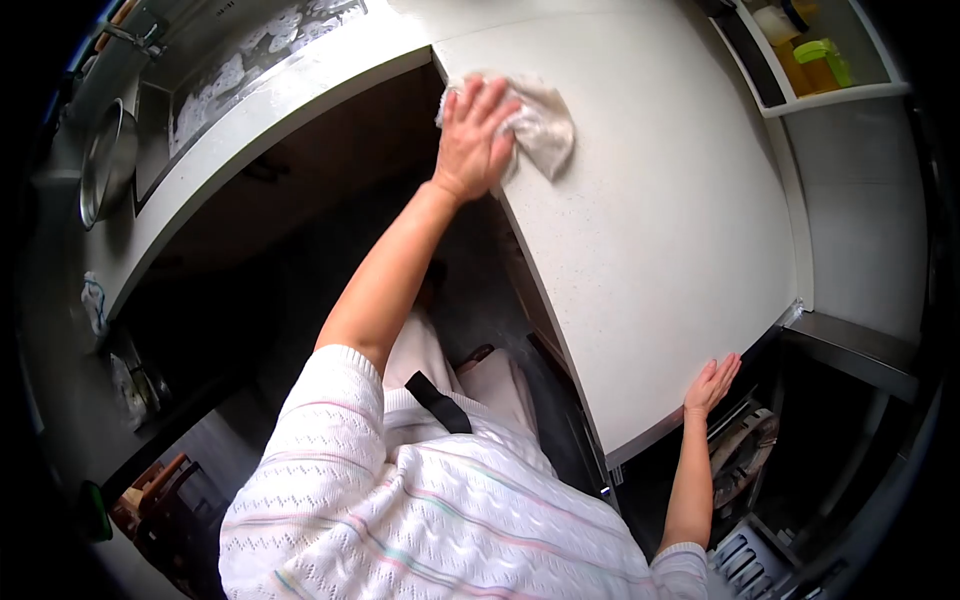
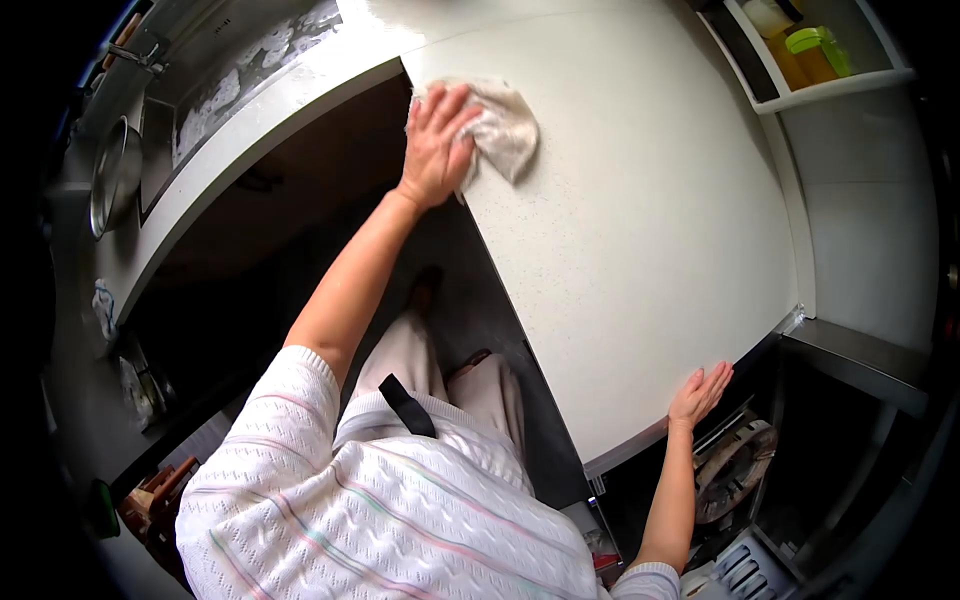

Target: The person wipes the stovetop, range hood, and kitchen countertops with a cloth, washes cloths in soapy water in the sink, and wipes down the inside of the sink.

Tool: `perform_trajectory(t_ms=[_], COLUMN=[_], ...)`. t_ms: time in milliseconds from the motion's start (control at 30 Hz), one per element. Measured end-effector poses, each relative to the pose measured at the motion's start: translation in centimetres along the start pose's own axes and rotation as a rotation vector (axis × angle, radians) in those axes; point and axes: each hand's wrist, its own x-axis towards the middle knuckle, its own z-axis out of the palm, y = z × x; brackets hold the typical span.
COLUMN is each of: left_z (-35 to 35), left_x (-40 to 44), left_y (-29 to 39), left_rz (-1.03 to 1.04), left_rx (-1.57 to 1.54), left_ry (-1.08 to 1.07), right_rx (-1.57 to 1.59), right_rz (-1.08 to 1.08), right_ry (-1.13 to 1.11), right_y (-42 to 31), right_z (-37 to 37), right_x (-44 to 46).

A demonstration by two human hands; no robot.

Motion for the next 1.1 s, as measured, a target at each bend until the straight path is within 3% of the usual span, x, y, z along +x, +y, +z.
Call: perform_trajectory(t_ms=[200,300,433,467,567,633,733,800,833,933,1000,1100], left_z=[2.1,2.1,3.3,3.8,2.0,0.5,-3.0,-9.4,-10.4,-11.8,-7.9,0.3], left_x=[2.1,1.2,-6.6,-11.3,-16.1,-17.8,-17.8,-13.8,-13.3,-8.3,-5.3,-0.9], left_y=[-3.3,0.8,10.9,16.7,22.4,23.3,20.1,19.1,17.8,17.6,17.6,16.7], left_rz=[-0.349,-0.642,-0.669,-0.642,-0.727,-0.863,-1.206,-1.289,-1.105,-0.251,-0.108,0.11], left_rx=[-0.181,-0.523,-0.748,-0.529,-0.774,-0.919,-1.459,-1.579,-1.49,-0.682,-0.282,-0.091], left_ry=[0.18,0.269,0.309,0.286,0.109,-0.078,-0.495,-0.5,-0.513,-0.348,-0.521,-0.781], right_rx=[0.006,-0.016,-0.053,-0.06,-0.047,-0.056,-0.048,-0.042,-0.042,-0.042,-0.035,-0.038], right_rz=[-0.024,-0.024,0.024,0.021,0.031,0.04,0.045,0.054,0.062,0.085,0.06,0.078], right_ry=[0.019,0.03,0.004,0.004,0.015,0.005,0.004,0.009,0.008,-0.016,-0.005,-0.082], right_y=[1.0,1.6,0.8,1.0,1.0,0.8,0.4,0.4,0.5,0.2,0.6,-0.1], right_z=[0.5,1.0,1.0,1.1,1.0,0.9,0.5,0.3,0.4,0.5,0.5,-0.6], right_x=[0.0,-0.3,0.2,0.0,0.1,0.1,0.1,0.2,0.2,-0.1,-0.1,-0.2])
